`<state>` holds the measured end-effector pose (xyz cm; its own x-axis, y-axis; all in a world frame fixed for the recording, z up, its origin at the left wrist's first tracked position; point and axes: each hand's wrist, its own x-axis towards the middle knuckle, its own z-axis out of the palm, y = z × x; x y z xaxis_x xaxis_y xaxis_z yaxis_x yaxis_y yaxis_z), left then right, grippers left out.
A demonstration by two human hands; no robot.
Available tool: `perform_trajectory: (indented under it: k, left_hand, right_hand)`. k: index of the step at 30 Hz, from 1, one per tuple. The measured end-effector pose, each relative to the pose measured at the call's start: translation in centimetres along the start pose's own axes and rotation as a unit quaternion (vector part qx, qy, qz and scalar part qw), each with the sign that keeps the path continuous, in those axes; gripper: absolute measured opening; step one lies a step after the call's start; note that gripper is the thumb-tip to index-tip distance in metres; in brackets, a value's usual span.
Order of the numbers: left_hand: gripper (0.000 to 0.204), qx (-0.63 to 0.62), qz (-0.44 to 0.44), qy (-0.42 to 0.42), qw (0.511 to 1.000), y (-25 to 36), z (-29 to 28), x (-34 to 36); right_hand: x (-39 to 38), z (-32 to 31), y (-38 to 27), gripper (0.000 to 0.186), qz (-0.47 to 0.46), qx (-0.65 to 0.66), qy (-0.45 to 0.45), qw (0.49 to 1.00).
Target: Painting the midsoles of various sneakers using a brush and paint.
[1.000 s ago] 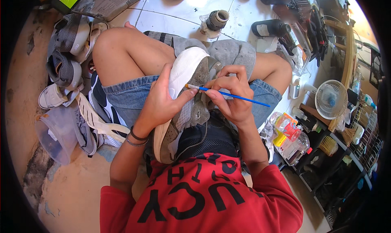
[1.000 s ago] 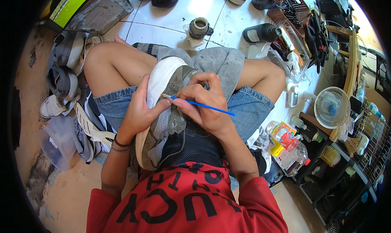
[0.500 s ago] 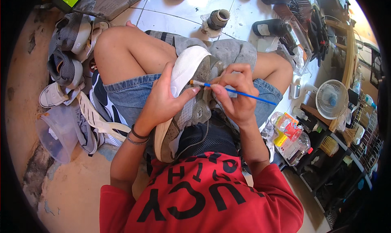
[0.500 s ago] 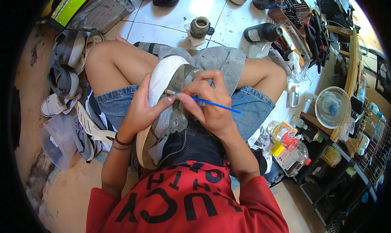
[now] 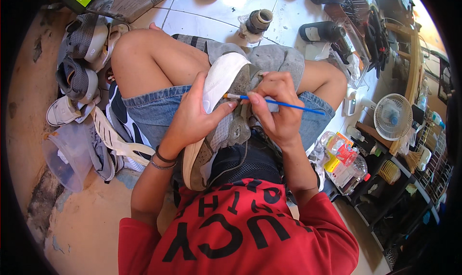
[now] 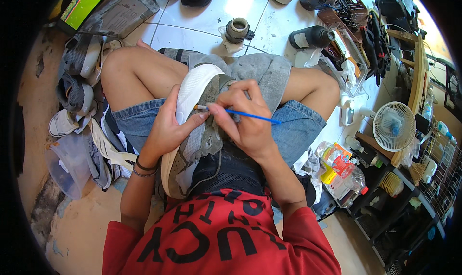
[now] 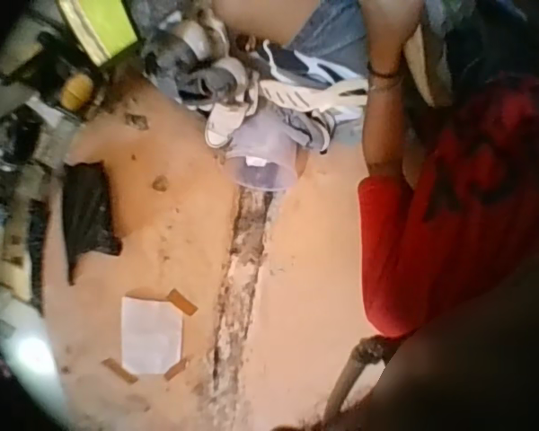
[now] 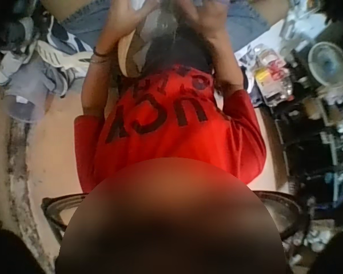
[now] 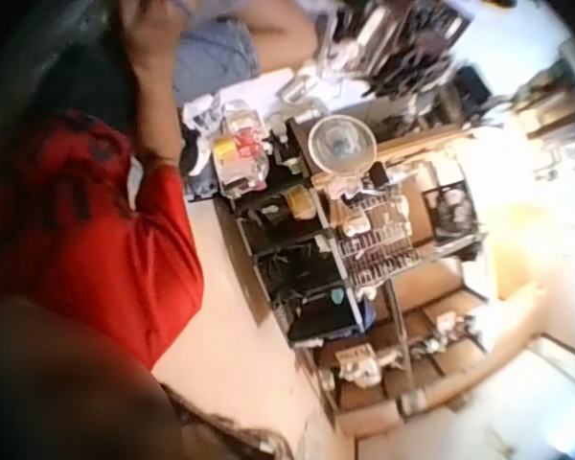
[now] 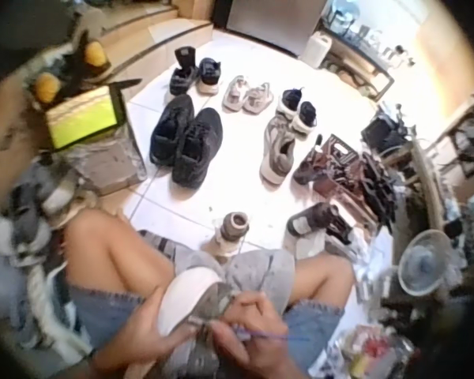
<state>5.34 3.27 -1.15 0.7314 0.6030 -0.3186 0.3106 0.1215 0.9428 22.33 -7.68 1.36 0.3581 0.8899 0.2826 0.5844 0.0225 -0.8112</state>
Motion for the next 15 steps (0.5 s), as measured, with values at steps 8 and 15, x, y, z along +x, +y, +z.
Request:
perform_trajectory:
  k: [8,15]
  left_hand:
    - [0.061,0.0,-0.018,-0.014,1.0,0.39,-0.22,0.02]
    - [0.061,-0.011,-0.035,-0.023,0.999,0.61,-0.21,-0.1]
  right_hand:
    - [0.5,0.06,-0.11,0.015,0.035,-0.001,0.024,0.999]
    - [0.44,-0.04,-0.63,0.016,0.009,-0.048,0.037,0.998]
